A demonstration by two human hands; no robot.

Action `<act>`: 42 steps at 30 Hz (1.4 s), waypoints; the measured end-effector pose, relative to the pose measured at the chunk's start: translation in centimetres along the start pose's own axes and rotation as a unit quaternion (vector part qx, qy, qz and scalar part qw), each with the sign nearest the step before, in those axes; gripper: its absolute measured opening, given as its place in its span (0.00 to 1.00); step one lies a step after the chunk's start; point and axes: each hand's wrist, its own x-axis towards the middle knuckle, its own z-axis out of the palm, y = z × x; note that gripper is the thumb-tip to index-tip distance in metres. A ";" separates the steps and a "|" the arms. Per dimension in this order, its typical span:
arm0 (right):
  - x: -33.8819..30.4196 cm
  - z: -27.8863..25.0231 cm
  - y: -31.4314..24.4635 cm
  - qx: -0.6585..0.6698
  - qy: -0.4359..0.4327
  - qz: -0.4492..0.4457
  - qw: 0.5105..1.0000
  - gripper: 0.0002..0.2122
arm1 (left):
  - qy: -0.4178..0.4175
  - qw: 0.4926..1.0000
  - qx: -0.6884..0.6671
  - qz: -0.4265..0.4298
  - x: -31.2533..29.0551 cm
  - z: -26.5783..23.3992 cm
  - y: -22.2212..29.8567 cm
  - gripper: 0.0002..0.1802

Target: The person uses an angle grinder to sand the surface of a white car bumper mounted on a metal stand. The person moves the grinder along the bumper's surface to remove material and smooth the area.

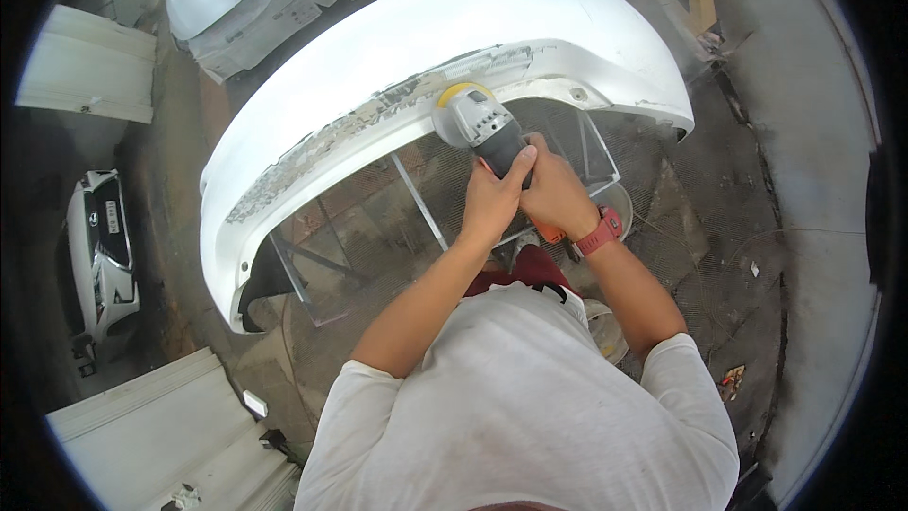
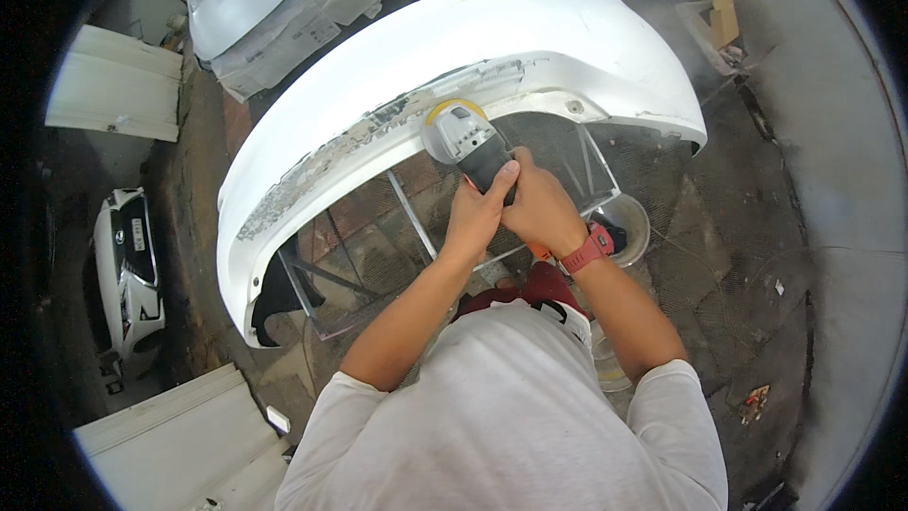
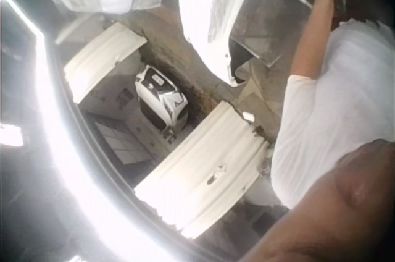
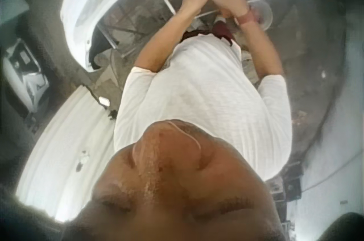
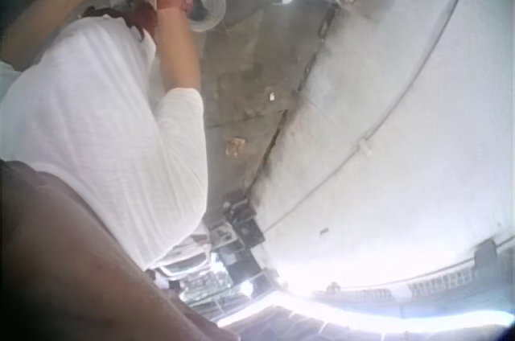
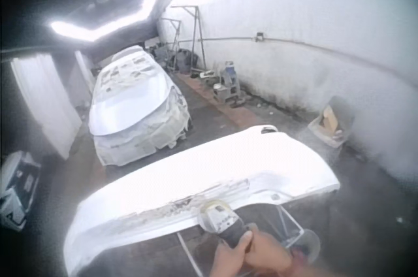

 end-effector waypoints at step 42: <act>3.7 -4.8 0.4 -0.050 -0.084 -0.115 0.988 0.26 | 0.101 0.992 -0.059 0.043 1.3 4.2 -0.4 0.39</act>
